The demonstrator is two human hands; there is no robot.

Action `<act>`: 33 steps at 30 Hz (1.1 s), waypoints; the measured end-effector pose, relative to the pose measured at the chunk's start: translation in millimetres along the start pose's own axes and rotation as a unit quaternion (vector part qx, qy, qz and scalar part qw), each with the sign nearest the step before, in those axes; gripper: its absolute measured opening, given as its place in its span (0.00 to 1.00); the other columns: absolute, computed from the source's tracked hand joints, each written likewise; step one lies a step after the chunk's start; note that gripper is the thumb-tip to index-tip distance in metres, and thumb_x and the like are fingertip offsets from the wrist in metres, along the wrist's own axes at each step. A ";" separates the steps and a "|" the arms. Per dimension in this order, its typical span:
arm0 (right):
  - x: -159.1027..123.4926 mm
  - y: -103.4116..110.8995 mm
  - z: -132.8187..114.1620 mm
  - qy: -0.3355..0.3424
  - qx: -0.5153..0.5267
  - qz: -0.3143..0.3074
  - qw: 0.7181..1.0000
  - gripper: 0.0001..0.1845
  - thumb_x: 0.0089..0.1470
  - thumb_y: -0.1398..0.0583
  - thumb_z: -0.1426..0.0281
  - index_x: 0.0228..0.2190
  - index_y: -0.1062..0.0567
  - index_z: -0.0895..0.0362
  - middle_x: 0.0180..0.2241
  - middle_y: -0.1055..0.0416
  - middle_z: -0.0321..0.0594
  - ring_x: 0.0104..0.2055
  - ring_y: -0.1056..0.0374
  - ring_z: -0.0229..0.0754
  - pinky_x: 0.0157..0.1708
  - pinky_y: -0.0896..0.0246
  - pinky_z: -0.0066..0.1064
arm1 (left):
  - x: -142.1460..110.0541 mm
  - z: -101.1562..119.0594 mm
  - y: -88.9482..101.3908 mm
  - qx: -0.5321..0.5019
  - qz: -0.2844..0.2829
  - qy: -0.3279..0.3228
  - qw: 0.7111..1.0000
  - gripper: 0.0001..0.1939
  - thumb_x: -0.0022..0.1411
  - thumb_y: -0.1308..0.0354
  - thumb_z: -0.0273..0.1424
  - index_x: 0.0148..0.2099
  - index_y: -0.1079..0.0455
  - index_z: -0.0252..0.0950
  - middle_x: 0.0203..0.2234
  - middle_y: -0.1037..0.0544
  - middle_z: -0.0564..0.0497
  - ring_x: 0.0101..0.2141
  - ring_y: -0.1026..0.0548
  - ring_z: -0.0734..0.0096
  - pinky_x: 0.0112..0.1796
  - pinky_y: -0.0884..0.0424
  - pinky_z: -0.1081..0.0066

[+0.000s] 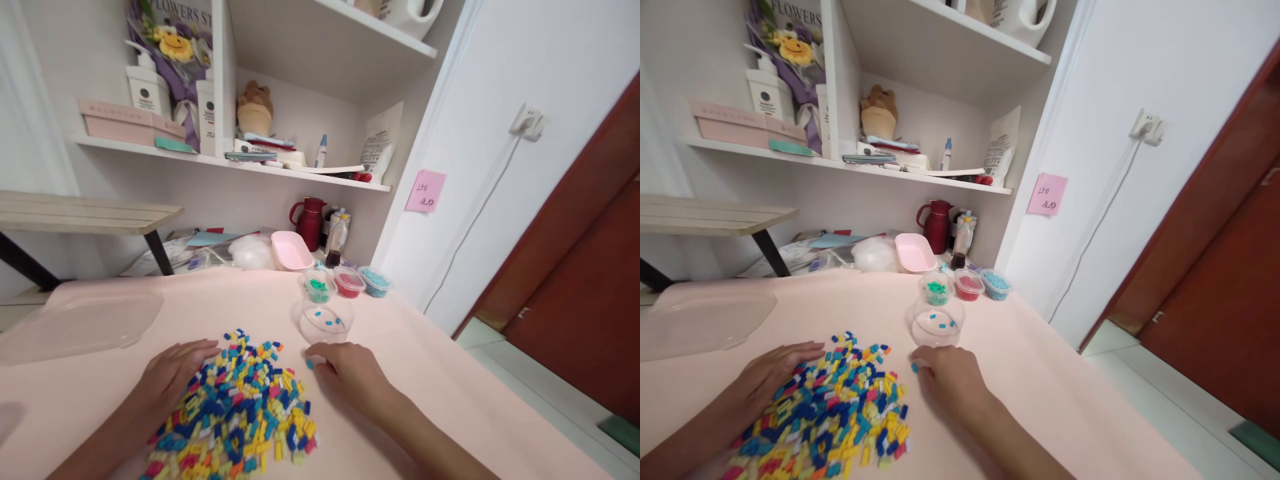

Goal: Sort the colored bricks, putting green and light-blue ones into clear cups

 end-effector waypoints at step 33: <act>3.5 55.9 36.8 -0.035 0.251 0.248 0.935 0.16 0.62 0.46 0.62 0.44 0.23 0.52 0.22 0.29 0.33 0.23 0.33 0.39 0.27 0.37 0.28 | 1.3 1.3 5.8 -0.030 0.020 -0.020 0.999 0.23 0.66 0.58 0.50 0.45 0.22 0.57 0.49 0.20 0.62 0.51 0.23 0.63 0.58 0.32 0.59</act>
Point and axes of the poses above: each hand's wrist, its own x-axis towards the middle knuckle, its own y-axis out of the back of the hand, z = x × y, the point moved 6 cm from there along x, towards the middle knuckle
